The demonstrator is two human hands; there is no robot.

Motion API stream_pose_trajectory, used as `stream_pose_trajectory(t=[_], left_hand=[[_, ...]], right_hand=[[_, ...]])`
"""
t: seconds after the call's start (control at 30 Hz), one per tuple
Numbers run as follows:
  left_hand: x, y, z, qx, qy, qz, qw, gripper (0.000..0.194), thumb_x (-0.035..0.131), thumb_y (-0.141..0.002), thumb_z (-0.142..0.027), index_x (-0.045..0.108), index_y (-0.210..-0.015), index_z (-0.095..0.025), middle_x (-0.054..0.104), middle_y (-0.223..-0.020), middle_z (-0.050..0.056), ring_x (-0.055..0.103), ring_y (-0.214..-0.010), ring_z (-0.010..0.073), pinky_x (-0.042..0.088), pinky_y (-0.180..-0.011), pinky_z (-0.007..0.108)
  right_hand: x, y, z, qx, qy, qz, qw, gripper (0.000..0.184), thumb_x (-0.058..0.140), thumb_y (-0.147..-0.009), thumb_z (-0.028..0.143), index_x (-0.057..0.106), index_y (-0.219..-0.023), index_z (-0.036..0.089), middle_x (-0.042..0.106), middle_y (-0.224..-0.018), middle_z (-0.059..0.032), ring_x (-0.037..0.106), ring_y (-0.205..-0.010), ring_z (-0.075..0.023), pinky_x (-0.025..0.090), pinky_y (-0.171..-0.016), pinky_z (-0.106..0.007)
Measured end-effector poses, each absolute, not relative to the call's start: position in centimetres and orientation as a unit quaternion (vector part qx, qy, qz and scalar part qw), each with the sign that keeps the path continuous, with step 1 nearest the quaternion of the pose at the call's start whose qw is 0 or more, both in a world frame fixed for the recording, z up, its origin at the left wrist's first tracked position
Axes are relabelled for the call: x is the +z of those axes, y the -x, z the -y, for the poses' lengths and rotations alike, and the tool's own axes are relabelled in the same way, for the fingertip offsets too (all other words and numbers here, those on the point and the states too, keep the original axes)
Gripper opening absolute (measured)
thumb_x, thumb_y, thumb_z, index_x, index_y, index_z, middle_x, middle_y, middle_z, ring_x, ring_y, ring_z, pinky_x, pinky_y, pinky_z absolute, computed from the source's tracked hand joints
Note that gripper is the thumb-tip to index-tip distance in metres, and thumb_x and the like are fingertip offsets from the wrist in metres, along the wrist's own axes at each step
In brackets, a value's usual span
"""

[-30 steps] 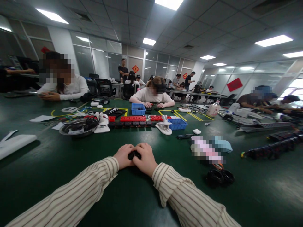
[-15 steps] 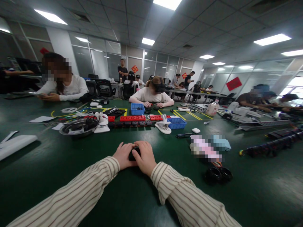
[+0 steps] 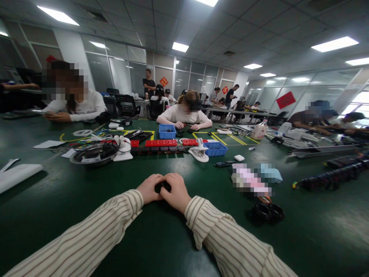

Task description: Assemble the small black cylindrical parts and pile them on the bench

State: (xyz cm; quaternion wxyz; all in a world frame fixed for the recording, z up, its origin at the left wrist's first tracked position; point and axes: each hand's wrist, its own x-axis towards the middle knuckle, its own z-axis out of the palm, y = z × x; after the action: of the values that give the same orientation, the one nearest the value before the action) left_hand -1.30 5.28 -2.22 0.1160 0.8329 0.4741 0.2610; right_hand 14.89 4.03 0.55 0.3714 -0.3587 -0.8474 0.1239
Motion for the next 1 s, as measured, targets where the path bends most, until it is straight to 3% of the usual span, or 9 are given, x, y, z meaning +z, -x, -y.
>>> stream_pose_trajectory(t=[0.07, 0.17, 0.27, 0.33, 0.43, 0.5, 0.6, 0.83, 1.0], left_hand=[[-2.4, 1.4, -5.4, 0.261, -0.836, -0.469, 0.116, 0.035, 0.068, -0.058, -0.023, 0.063, -0.092, -0.018, 0.06, -0.101, 0.005, 0.055, -0.097, 0.0246, 0.043, -0.09, 0.037], [-2.5, 1.4, -5.5, 0.252, -0.843, -0.462, 0.111, 0.028, 0.068, -0.059, -0.022, 0.067, -0.086, -0.019, 0.062, -0.102, 0.005, 0.055, -0.099, 0.0257, 0.043, -0.091, 0.038], [-2.6, 1.3, -5.5, 0.243, -0.848, -0.46, 0.103, 0.03, 0.068, -0.058, -0.02, 0.066, -0.089, -0.02, 0.063, -0.103, 0.005, 0.054, -0.104, 0.0261, 0.039, -0.096, 0.039], [-2.7, 1.2, -5.4, 0.243, -0.843, -0.47, 0.096, 0.038, 0.067, -0.059, -0.022, 0.063, -0.097, -0.018, 0.062, -0.107, 0.007, 0.054, -0.106, 0.0267, 0.039, -0.097, 0.041], [-2.4, 1.0, -4.8, 0.244, -0.827, -0.5, 0.08, 0.052, 0.068, -0.06, -0.031, 0.056, -0.109, -0.016, 0.058, -0.114, 0.012, 0.052, -0.108, 0.0311, 0.031, -0.1, 0.054], [-1.9, 0.8, -4.3, 0.235, -0.818, -0.521, 0.061, 0.055, 0.069, -0.061, -0.039, 0.053, -0.109, -0.017, 0.058, -0.113, 0.012, 0.051, -0.109, 0.0327, 0.02, -0.102, 0.062], [-1.1, 0.5, -3.7, 0.218, -0.816, -0.535, 0.039, 0.056, 0.068, -0.061, -0.046, 0.051, -0.107, -0.019, 0.059, -0.11, 0.008, 0.052, -0.108, 0.0299, 0.013, -0.104, 0.063], [-1.0, 0.3, -4.0, 0.195, -0.82, -0.538, 0.036, 0.042, 0.065, -0.062, -0.034, 0.056, -0.1, -0.018, 0.06, -0.104, 0.009, 0.054, -0.103, 0.0288, 0.02, -0.104, 0.058], [-1.9, 1.4, -5.0, 0.241, -0.836, -0.484, 0.096, 0.037, 0.066, -0.058, -0.023, 0.061, -0.094, -0.016, 0.059, -0.102, 0.008, 0.054, -0.098, 0.027, 0.039, -0.095, 0.044]], right_hand=[[0.7, -15.0, -3.9, 0.129, 0.32, 0.862, 0.371, 0.019, 0.055, -0.066, 0.008, 0.061, -0.08, 0.019, 0.064, -0.086, -0.001, 0.055, -0.09, -0.0175, 0.035, -0.089, -0.034], [0.8, -15.1, -3.5, 0.134, 0.271, 0.876, 0.375, 0.02, 0.049, -0.065, 0.005, 0.061, -0.07, 0.021, 0.067, -0.082, 0.002, 0.057, -0.096, -0.0166, 0.019, -0.104, -0.04], [1.0, -15.2, -3.1, 0.127, 0.259, 0.879, 0.38, 0.02, 0.048, -0.067, 0.007, 0.06, -0.069, 0.022, 0.068, -0.082, 0.0033, 0.055, -0.101, -0.0173, 0.011, -0.108, -0.042], [1.1, -15.2, -2.8, 0.114, 0.272, 0.869, 0.397, 0.018, 0.05, -0.07, 0.01, 0.061, -0.078, 0.023, 0.067, -0.089, 0.0022, 0.053, -0.101, -0.0179, 0.015, -0.107, -0.041], [1.1, -15.2, -2.7, 0.092, 0.311, 0.846, 0.423, 0.018, 0.051, -0.078, 0.02, 0.058, -0.095, 0.02, 0.063, -0.098, -0.0029, 0.051, -0.099, -0.0192, 0.025, -0.101, -0.04], [0.8, -15.1, -3.0, 0.084, 0.348, 0.83, 0.428, 0.022, 0.049, -0.083, 0.027, 0.055, -0.102, 0.017, 0.06, -0.102, -0.0068, 0.05, -0.098, -0.0207, 0.031, -0.096, -0.039], [0.2, -15.0, -3.5, 0.083, 0.397, 0.814, 0.416, 0.028, 0.048, -0.086, 0.033, 0.051, -0.107, 0.015, 0.057, -0.102, -0.0095, 0.049, -0.097, -0.0224, 0.036, -0.088, -0.038], [0.2, -14.8, -4.0, 0.085, 0.432, 0.827, 0.349, 0.026, 0.059, -0.079, 0.041, 0.055, -0.089, 0.018, 0.055, -0.091, -0.0052, 0.049, -0.087, -0.0208, 0.038, -0.079, -0.035], [0.9, -15.0, -3.8, 0.043, 0.334, 0.884, 0.323, 0.013, 0.057, -0.076, 0.022, 0.058, -0.088, 0.018, 0.058, -0.089, -0.0048, 0.047, -0.089, -0.0199, 0.036, -0.084, -0.035]])
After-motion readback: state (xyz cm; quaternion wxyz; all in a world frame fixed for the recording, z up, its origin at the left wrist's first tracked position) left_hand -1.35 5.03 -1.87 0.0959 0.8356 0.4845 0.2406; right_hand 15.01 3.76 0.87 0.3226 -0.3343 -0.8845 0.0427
